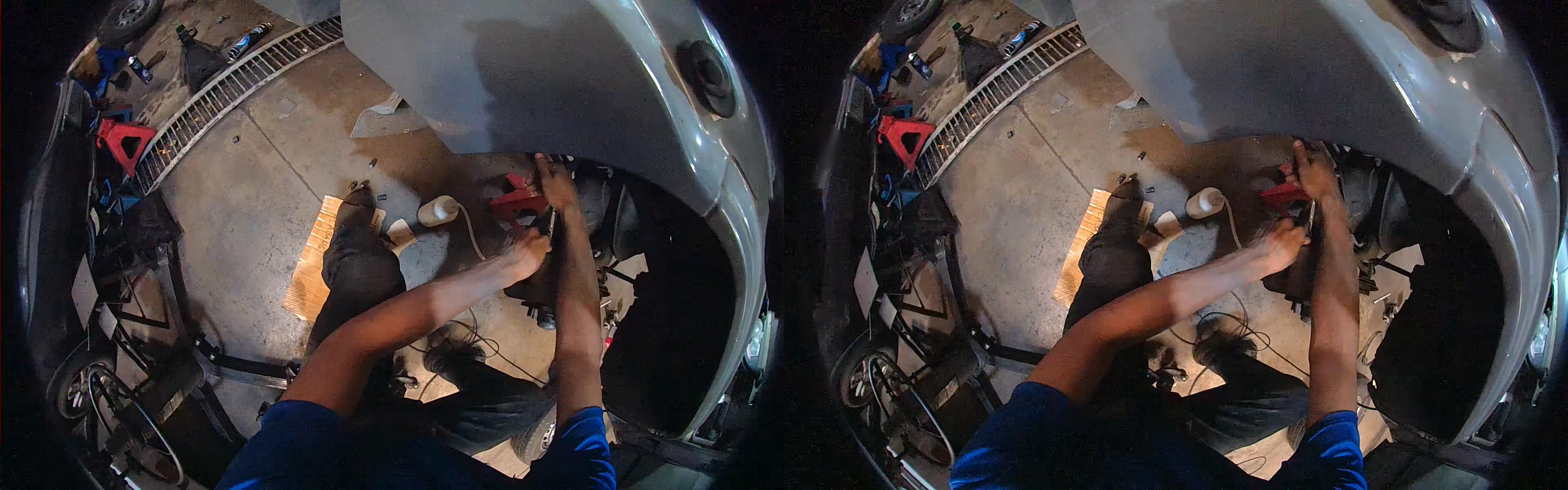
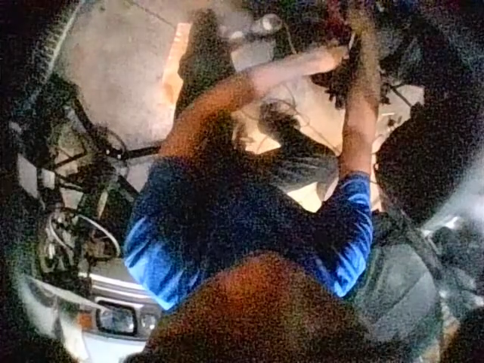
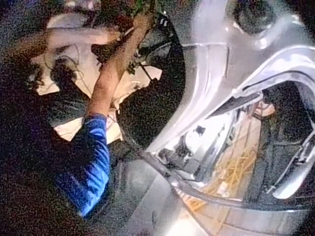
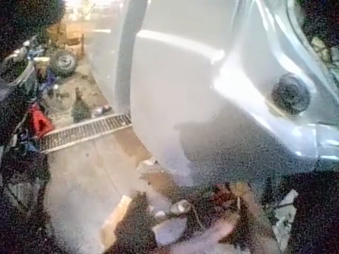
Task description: Installing or adjusting brake components on a vehicle's wheel hub.
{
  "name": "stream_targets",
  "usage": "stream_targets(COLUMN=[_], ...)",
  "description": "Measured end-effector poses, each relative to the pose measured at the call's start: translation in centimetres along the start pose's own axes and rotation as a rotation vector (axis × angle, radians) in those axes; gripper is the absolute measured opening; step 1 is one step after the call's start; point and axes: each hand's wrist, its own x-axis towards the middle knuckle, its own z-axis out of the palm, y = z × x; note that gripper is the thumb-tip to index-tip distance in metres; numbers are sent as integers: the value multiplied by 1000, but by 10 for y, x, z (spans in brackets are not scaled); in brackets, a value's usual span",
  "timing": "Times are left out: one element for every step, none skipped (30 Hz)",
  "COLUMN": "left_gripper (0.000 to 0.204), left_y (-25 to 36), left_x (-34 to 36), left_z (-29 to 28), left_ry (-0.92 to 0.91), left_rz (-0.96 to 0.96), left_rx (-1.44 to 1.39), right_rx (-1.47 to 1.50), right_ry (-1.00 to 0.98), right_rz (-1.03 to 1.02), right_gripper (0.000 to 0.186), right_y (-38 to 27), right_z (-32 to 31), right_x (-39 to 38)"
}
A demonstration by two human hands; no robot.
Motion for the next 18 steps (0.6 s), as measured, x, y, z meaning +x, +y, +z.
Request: stream_targets(left_gripper=[13,13,12,12,13,14,14,16,17,17,19,21,21,24,27,27,29,31], left_y=[-4,17,28,28,25,23,19,16,15,13,23,25,29,29,27,25,25,24], left_x=[-1,-3,-4,-4,-2,0,1,3,6,7,9,9,10,10,9,7,7,5], left_z=[4,-8,-20,-22,-20,-18,-17,-17,-16,-17,-21,-27,-32,-37,-42,-46,-50,-50], left_ry=[5,-69,-126,-122,-128,-135,-132,-179,-226,-227,-257,-275,-287,-285,-282,-288,-277,-272], left_rz=[-1,-2,-10,-11,-19,-26,-25,-58,-90,-87,-128,-173,-156,-146,-141,-133,-130,-125], left_rx=[2,-44,-75,-72,-31,8,9,-53,-115,-115,-67,-12,-18,-65,-107,-105,-35,29], right_rx=[0,22,52,54,57,61,61,97,133,133,199,270,265,318,375,390,391,539], right_ry=[-2,-15,-39,-41,-30,-18,-18,-21,-24,-22,-73,-131,-112,-35,36,146,159,318], right_rz=[-5,55,94,90,48,7,4,58,112,112,188,252,260,259,255,322,320,317], right_gripper=[68,68,68,68,68,67,67,65,63,63,62,61,61,59,58,54,54,48], right_y=[2,17,21,18,13,9,5,-4,-9,-6,10,16,23,26,20,14,15,23], right_z=[1,-7,-8,-7,-5,-5,-4,-5,-6,-7,-19,-28,-41,-50,-55,-60,-59,-57], right_x=[3,1,0,1,0,-1,-2,-7,-10,-9,-10,-12,-19,-30,-44,-61,-81,-102])
